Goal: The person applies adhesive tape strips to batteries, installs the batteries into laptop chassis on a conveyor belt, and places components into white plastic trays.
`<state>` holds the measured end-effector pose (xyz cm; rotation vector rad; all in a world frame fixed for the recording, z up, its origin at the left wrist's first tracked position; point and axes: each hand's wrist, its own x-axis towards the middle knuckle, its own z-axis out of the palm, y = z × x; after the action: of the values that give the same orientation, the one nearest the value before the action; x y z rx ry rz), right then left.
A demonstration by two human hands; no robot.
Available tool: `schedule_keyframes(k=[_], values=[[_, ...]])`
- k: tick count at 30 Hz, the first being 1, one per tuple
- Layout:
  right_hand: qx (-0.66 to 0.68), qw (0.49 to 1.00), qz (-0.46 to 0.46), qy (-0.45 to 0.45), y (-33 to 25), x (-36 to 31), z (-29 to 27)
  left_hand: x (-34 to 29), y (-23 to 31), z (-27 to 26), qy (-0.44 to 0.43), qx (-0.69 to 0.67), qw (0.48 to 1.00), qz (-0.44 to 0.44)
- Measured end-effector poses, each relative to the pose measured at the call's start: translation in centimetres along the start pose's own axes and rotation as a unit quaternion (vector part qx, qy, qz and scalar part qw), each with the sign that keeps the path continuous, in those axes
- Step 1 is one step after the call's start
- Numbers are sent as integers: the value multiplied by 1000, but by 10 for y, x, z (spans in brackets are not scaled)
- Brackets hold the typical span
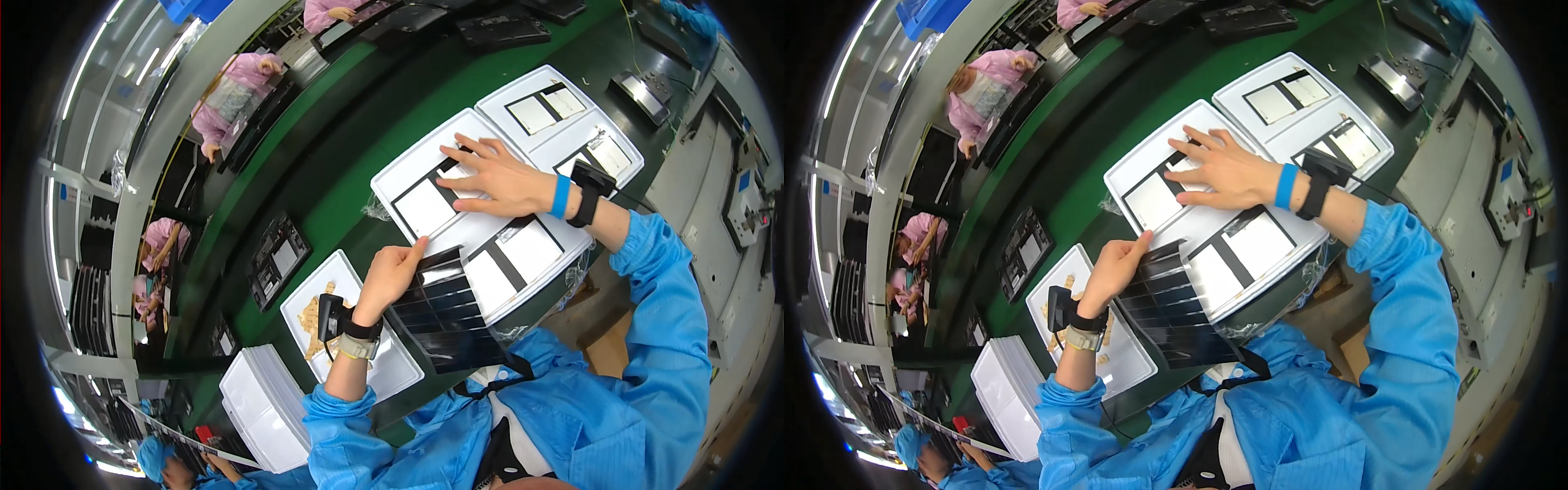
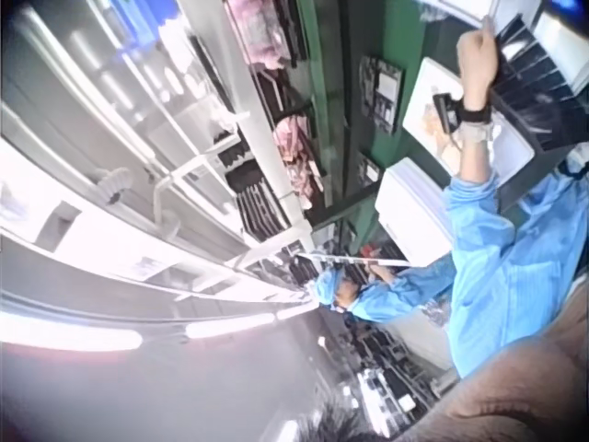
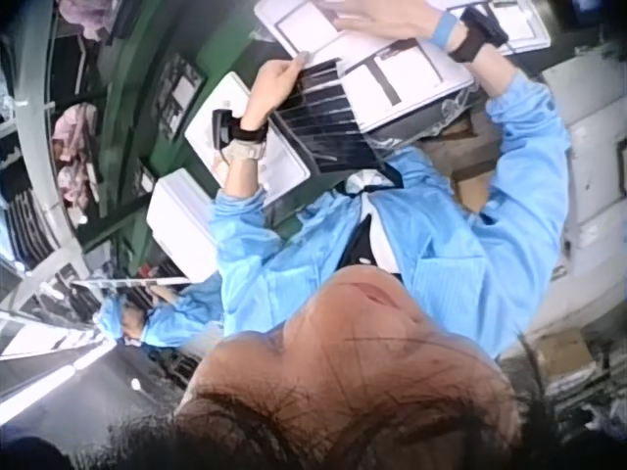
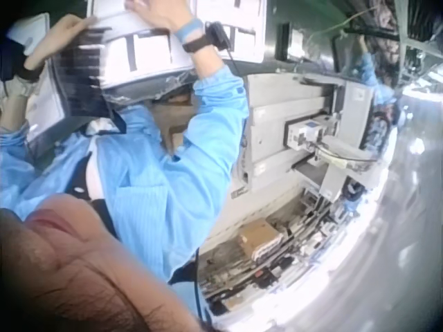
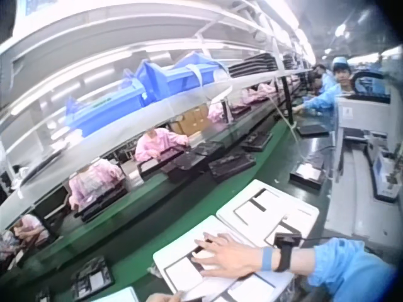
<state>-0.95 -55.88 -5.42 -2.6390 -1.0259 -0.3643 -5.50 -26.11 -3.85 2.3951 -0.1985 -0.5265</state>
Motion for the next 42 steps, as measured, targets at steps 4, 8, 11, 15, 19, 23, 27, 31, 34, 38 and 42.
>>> schedule_keyframes(k=[4, 8, 11, 15, 19, 23, 27, 31, 34, 38, 42], values=[[52, 997, 42, 35, 4, -17, -17, 0, -9, 5, 28, 30, 999, 20], [91, 963, 234, 99, 21, -70, -13, -4, 5, 0, 39, 58, 995, 67], [188, 935, 272, 126, 19, -77, -10, -17, 25, -4, 138, 135, 976, 98], [227, 904, 281, 228, 16, -82, -15, -30, 72, -23, 149, 57, 980, 119], [309, 859, 286, 291, 35, -88, -52, -26, 89, -21, 171, 0, 971, 169], [412, 824, 271, 280, 98, -120, -92, 15, 109, 9, 136, -89, 969, 187], [380, 825, 318, 269, 176, -181, -103, 48, 89, 32, 7, -121, 974, 191], [389, 807, 390, 212, 231, -201, -87, 49, 58, 37, -8, -107, 967, 231], [267, 863, 395, 170, 260, -196, -56, 50, 57, 38, 1, -143, 961, 237], [18, 881, 427, 203, 268, -181, -23, 43, 63, 35, 48, -179, 964, 193], [167, 857, 448, 191, 278, -163, -11, 45, 56, 34, 93, -189, 956, 205]])
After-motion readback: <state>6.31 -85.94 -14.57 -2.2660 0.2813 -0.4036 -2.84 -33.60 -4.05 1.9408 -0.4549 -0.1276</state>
